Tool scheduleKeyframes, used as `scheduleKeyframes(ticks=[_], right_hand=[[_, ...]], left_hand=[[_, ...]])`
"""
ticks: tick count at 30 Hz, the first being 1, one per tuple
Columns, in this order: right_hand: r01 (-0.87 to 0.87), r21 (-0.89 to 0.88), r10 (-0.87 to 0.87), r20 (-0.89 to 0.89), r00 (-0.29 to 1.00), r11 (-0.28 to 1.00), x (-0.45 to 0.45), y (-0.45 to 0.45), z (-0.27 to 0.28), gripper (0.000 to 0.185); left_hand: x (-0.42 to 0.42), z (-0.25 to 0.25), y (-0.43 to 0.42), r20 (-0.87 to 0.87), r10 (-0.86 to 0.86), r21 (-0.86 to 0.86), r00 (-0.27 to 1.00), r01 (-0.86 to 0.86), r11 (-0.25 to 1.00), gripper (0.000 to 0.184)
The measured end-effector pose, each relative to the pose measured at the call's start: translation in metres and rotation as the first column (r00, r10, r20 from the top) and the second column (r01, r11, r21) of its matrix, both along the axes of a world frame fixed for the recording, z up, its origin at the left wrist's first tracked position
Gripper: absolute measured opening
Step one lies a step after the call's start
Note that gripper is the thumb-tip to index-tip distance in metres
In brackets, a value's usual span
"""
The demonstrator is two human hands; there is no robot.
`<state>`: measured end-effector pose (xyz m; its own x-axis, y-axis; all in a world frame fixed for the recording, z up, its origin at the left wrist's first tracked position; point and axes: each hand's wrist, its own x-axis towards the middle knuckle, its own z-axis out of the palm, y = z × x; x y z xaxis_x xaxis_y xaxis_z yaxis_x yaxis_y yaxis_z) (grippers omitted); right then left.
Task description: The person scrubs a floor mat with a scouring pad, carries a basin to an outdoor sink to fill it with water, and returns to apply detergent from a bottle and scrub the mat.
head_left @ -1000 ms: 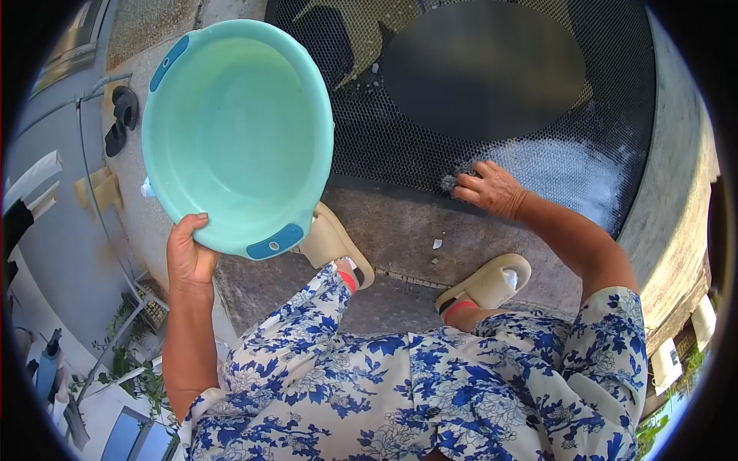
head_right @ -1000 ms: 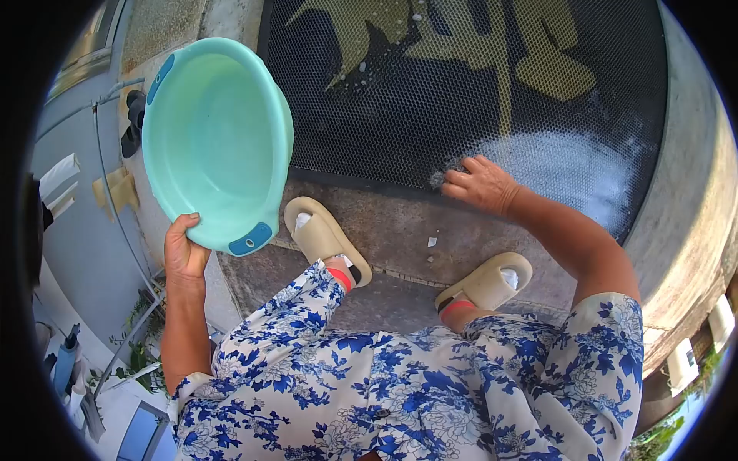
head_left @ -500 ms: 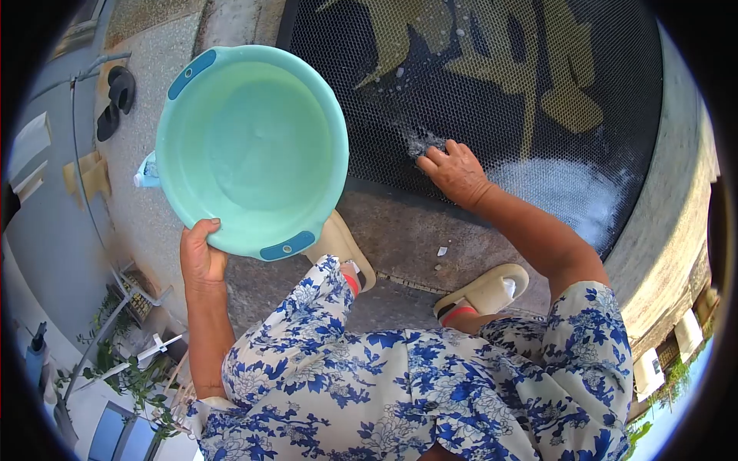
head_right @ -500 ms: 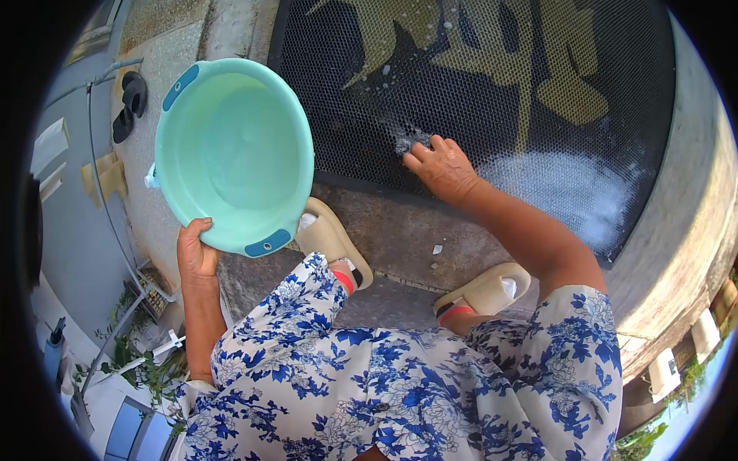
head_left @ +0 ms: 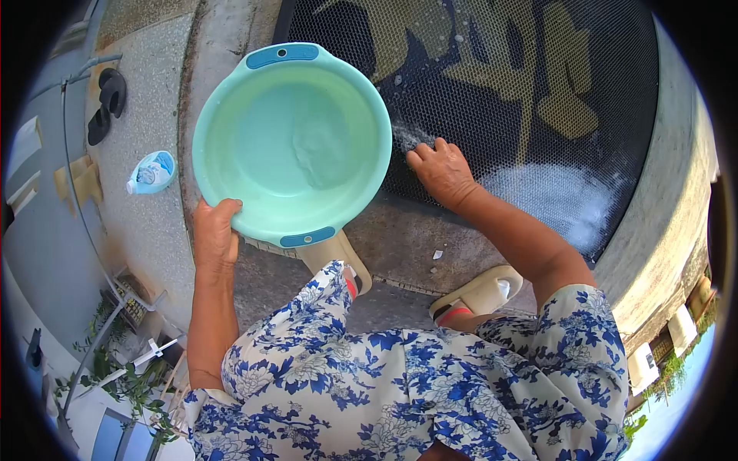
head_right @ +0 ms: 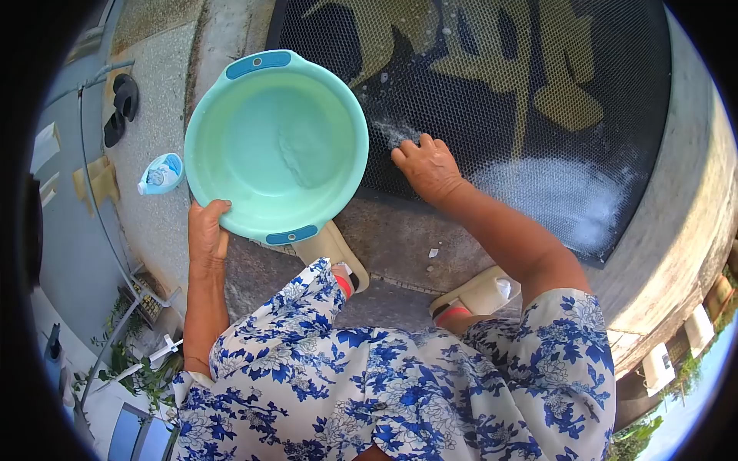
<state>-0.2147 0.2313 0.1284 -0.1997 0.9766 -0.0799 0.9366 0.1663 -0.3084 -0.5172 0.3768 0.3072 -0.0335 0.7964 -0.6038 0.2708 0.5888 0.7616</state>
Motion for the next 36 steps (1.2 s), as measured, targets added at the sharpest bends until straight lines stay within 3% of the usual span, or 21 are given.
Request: scheduleKeyframes(ticks=[2,4,8,11,13,17,21,25,27,29,31,34,36], right_hand=[[-0.014,-0.066,0.014,-0.007,1.000,0.998,-0.001,0.000,0.003,0.013],[0.118,0.060,-0.115,-0.062,0.991,0.991,-0.008,0.024,-0.008,0.013],[0.294,0.142,-0.278,-0.119,0.953,0.945,-0.028,0.071,-0.029,0.013],[0.220,0.113,-0.215,-0.062,0.975,0.969,-0.022,0.046,-0.014,0.014],[0.078,-0.062,-0.081,-0.056,0.995,0.995,-0.015,0.006,0.003,0.014],[0.060,-0.065,-0.063,-0.047,0.997,0.996,-0.005,-0.024,0.005,0.014],[0.305,0.143,-0.295,-0.083,0.952,0.942,-0.019,0.056,-0.020,0.015],[0.355,0.237,-0.332,-0.131,0.934,0.905,0.019,0.132,-0.029,0.030],[0.458,0.360,-0.438,-0.140,0.888,0.813,0.067,0.151,-0.027,0.037],[0.660,0.394,-0.679,-0.112,0.726,0.640,0.119,0.162,-0.025,0.038],[0.770,0.388,-0.814,-0.081,0.575,0.506,0.154,0.163,-0.033,0.039],[0.726,0.275,-0.770,0.110,0.628,0.631,0.115,0.181,-0.033,0.029],[0.669,0.214,-0.694,0.061,0.718,0.711,0.057,0.171,-0.032,0.022]], left_hand=[[0.001,-0.004,0.001,-0.008,-0.018,-0.003,1.000,0.018,1.000,0.051],[0.003,-0.008,0.005,-0.028,-0.050,-0.013,0.998,0.050,0.999,0.051],[0.008,-0.009,0.013,-0.057,-0.089,-0.034,0.994,0.087,0.996,0.049],[0.005,-0.004,0.032,-0.057,-0.154,-0.037,0.986,0.152,0.988,0.049],[0.003,-0.003,0.046,-0.042,-0.190,-0.056,0.981,0.187,0.981,0.049],[-0.011,-0.004,0.064,-0.027,-0.172,-0.046,0.985,0.171,0.984,0.049],[-0.023,-0.017,0.079,0.053,-0.066,-0.041,0.996,0.068,0.997,0.050],[-0.039,-0.011,0.083,0.066,-0.028,-0.014,0.997,0.029,0.999,0.052],[-0.048,-0.013,0.082,0.124,0.063,-0.039,0.990,-0.059,0.998,0.054],[-0.058,-0.014,0.079,0.129,0.099,-0.040,0.987,-0.095,0.995,0.056],[-0.063,-0.012,0.074,0.145,0.127,-0.027,0.981,-0.124,0.992,0.058],[-0.074,-0.016,0.076,0.164,0.160,-0.041,0.973,-0.156,0.987,0.060],[-0.079,-0.018,0.080,0.159,0.186,-0.026,0.970,-0.184,0.983,0.062]])
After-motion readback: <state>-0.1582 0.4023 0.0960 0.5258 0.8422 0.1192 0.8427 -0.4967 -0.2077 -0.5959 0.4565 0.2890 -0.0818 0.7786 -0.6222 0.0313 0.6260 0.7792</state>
